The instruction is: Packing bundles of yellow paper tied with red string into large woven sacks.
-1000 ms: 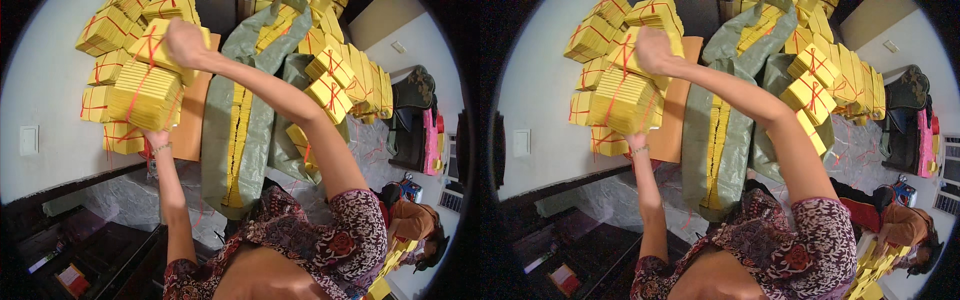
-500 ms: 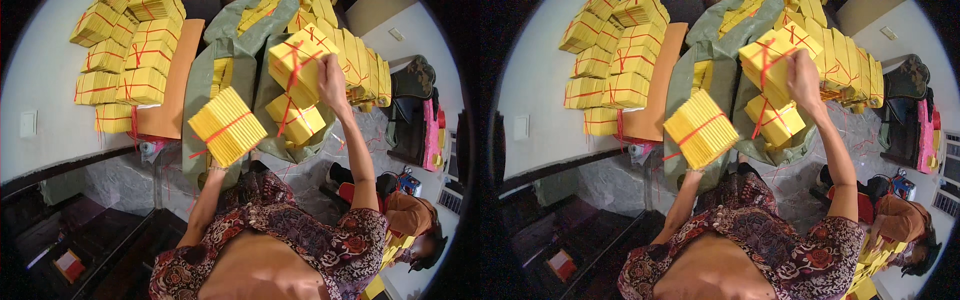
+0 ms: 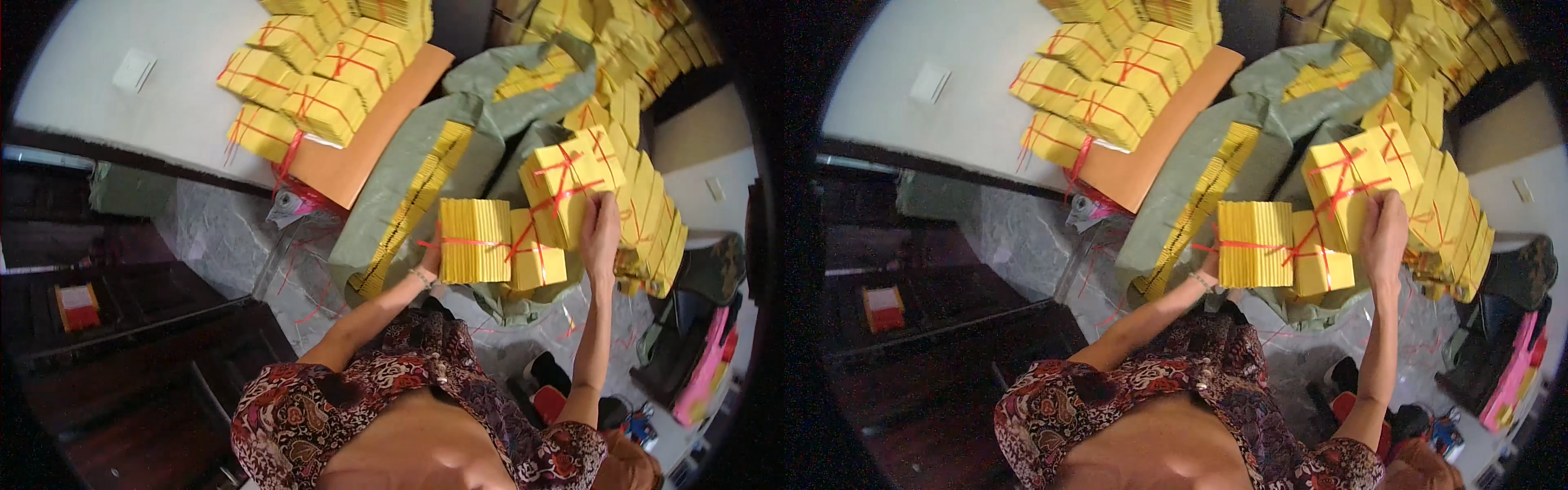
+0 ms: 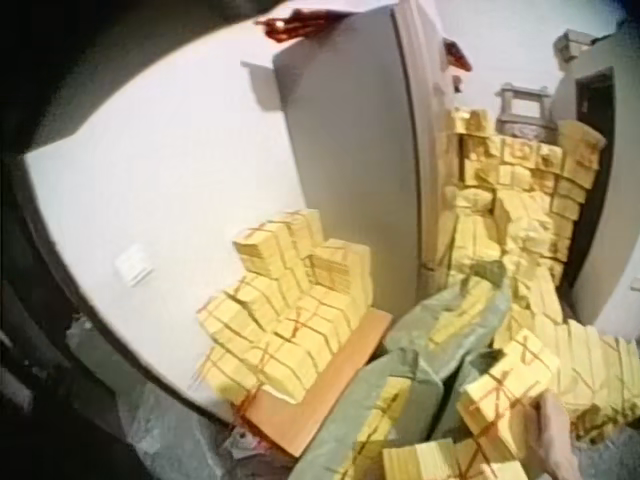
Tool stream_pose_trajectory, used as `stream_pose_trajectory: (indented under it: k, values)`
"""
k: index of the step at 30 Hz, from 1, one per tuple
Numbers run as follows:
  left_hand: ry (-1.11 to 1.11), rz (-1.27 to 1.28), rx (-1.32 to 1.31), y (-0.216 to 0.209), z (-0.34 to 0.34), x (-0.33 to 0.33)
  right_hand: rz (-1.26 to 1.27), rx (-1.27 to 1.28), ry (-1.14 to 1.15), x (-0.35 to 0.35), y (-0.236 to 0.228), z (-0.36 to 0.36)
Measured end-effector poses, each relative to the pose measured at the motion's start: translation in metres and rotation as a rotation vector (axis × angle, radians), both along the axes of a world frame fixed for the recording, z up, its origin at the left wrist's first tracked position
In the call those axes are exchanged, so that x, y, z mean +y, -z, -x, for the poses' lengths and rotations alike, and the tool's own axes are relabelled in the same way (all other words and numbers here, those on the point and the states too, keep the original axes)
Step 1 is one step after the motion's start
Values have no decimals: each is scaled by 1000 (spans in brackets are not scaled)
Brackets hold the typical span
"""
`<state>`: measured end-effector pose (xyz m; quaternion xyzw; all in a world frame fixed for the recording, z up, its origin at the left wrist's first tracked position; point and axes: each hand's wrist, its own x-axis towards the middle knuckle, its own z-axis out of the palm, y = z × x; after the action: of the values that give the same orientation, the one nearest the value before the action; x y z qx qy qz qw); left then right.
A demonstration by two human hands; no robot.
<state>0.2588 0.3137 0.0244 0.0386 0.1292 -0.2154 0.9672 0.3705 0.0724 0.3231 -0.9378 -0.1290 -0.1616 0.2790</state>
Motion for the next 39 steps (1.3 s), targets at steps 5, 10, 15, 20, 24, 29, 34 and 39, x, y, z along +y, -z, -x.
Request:
stream_pose_trajectory:
  k: [5,10,15,20,24,29,34,39]
  values:
    - [-118,-1271,7,-39,10,-5,76,-16,6,-3,-2,-2]
    - [108,-2140,-313,-67,5,38,152,-19,54,19,-5,-3]
    - [140,-1959,-259,-84,-16,81,295,-268,144,59,-21,-6]
    - [-409,-1422,13,-47,-55,193,-101,-118,-269,186,-21,-37]
    - [-548,-994,304,-48,-94,266,-185,-2,-558,320,48,-95]
    - [-457,-964,341,-59,-132,311,61,142,-494,450,129,-154]
    - [-434,-783,264,-69,-150,328,266,396,-378,491,154,-164]
    - [-412,-618,306,-65,-154,342,174,184,-503,489,156,-141]
